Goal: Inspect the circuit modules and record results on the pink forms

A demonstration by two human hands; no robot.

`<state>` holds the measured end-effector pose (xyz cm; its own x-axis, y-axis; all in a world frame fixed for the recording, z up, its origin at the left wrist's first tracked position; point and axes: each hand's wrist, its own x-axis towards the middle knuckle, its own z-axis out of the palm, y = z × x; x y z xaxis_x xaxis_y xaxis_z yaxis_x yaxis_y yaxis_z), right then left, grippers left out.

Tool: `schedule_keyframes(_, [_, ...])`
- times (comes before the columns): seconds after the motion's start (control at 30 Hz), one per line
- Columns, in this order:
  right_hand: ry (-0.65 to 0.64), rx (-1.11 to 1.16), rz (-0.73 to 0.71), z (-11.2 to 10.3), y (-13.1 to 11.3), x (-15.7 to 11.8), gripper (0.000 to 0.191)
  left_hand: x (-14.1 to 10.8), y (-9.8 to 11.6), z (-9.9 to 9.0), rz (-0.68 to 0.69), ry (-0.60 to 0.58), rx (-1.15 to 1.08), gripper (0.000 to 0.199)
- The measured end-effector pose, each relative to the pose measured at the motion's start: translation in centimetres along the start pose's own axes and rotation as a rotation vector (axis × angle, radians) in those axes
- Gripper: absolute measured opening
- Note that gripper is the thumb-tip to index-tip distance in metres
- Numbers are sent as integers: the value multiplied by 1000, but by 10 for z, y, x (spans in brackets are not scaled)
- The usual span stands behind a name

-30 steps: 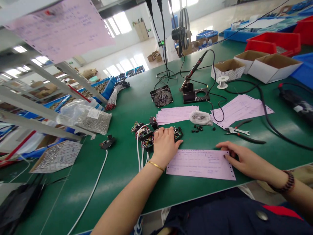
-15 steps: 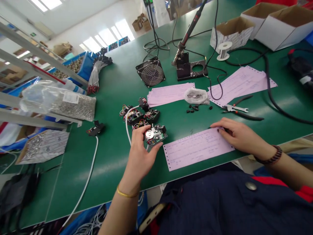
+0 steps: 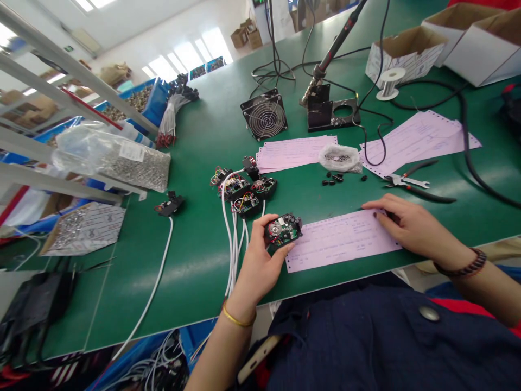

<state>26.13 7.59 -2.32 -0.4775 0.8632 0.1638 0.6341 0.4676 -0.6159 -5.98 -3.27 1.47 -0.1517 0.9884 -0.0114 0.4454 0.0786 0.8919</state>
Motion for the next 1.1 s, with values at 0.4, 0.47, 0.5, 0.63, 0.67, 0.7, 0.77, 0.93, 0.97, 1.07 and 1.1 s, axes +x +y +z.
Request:
schedule_keyframes(0.4, [12, -18, 1, 2, 3, -2, 31, -5, -17, 18, -76, 109, -294, 57])
schedule_keyframes(0.47, [21, -23, 1, 2, 3, -2, 32, -5, -17, 17, -84, 101, -306, 57])
schedule_keyframes(0.5, [25, -23, 3, 3, 2, -2, 32, -5, -17, 17, -87, 99, -306, 57])
schedule_keyframes(0.63, [35, -9, 8, 4, 1, -3, 31, -5, -17, 19, -83, 85, -272, 56])
schedule_keyframes(0.67, [44, -7, 4, 4, 1, -3, 30, -6, -17, 20, -78, 77, -263, 56])
schedule_keyframes(0.7, [65, -11, -6, 4, 0, -4, 30, -6, -17, 21, -74, 68, -254, 56])
schedule_keyframes(0.77, [140, -41, -47, 1, -3, -5, 31, -8, -17, 22, -66, 52, -228, 56])
schedule_keyframes(0.93, [276, -28, -203, -6, -25, -12, 31, -11, -11, 15, -44, 77, -215, 55])
schedule_keyframes(0.97, [248, 27, -224, -5, -32, -13, 34, -12, -7, 12, -43, 69, -235, 55])
schedule_keyframes(1.07, [27, 214, -229, 6, -55, -13, 57, -18, 3, 7, -49, -34, -313, 56])
schedule_keyframes(1.1, [-65, 262, -221, 12, -62, -11, 66, -20, 7, 7, -52, -75, -335, 56])
